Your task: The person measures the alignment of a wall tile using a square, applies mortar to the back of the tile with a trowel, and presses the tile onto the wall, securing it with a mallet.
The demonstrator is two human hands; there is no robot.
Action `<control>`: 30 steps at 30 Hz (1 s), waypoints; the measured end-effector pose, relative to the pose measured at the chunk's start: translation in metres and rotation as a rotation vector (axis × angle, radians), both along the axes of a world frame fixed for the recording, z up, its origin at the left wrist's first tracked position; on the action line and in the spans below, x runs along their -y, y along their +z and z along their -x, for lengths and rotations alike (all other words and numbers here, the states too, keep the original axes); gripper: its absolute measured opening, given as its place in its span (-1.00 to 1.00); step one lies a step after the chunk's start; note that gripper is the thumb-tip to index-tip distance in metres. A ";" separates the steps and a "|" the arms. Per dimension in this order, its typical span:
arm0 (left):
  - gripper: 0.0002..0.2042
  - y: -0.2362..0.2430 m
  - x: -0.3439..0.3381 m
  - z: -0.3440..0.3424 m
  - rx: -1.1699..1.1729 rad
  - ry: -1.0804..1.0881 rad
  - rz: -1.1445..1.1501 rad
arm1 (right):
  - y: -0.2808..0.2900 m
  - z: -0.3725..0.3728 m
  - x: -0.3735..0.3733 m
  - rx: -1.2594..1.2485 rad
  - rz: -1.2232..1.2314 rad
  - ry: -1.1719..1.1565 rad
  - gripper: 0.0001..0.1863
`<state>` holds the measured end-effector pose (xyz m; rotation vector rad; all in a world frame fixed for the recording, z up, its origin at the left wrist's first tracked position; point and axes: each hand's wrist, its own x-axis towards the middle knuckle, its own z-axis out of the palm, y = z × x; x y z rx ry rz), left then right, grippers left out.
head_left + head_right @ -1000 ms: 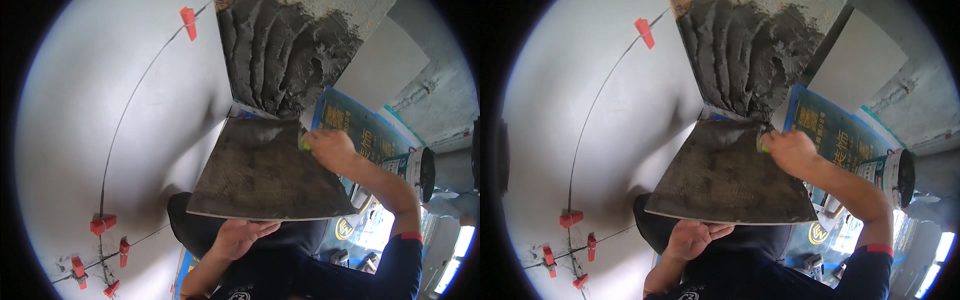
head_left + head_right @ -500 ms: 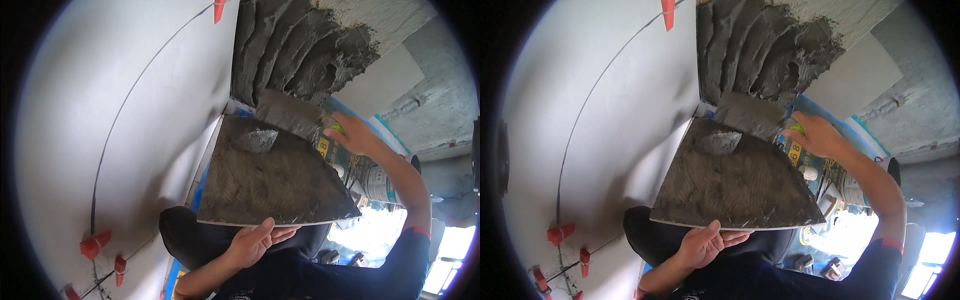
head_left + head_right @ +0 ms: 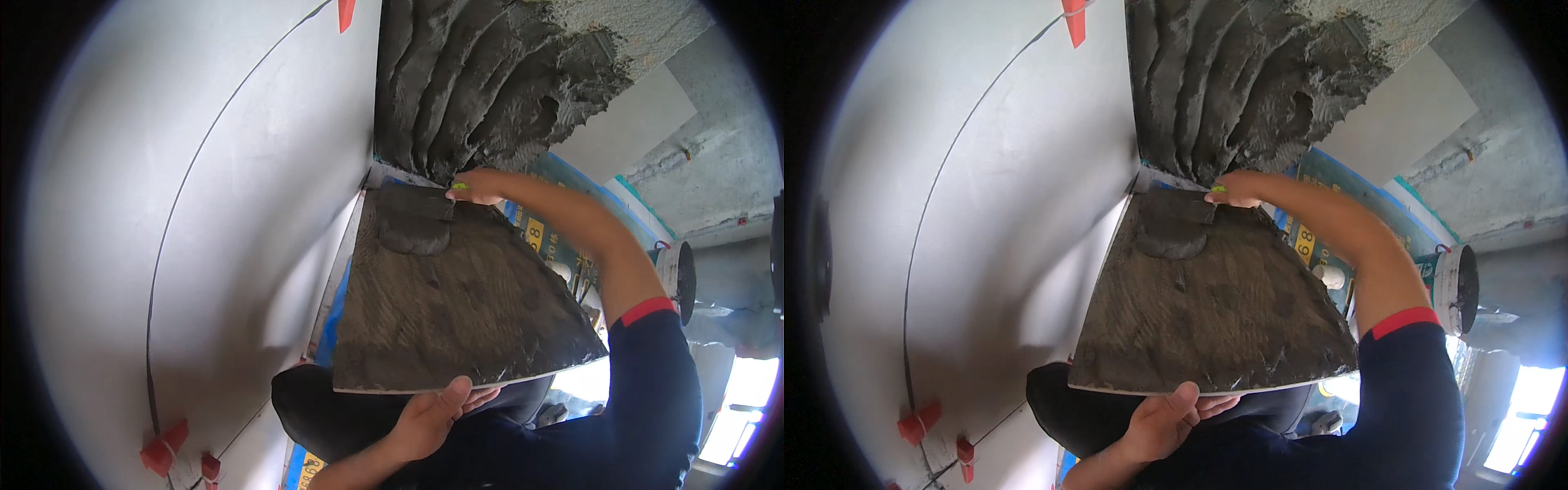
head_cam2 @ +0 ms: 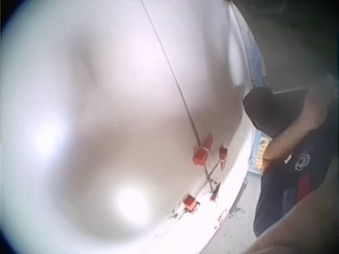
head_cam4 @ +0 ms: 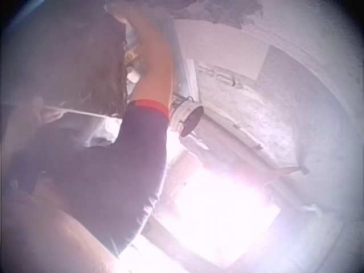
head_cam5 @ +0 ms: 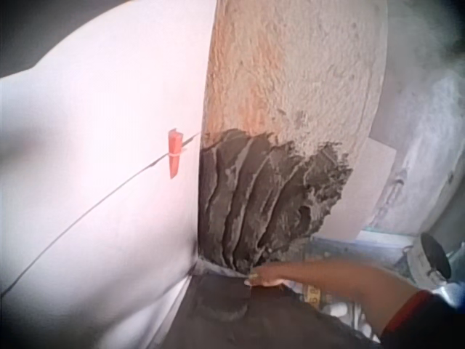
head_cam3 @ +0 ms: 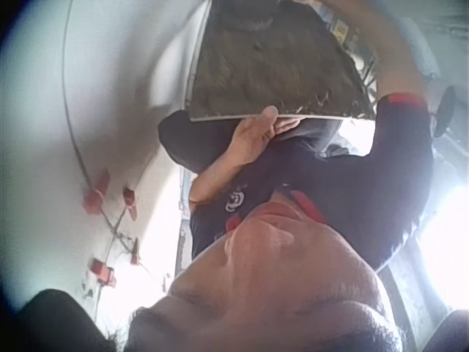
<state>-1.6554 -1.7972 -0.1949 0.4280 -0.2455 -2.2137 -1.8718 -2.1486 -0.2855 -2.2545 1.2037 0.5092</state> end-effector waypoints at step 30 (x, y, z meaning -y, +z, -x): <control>-0.66 -0.005 -0.004 -0.007 0.310 -0.102 0.118 | 0.038 -0.068 0.015 -0.027 -0.908 -0.502 -0.41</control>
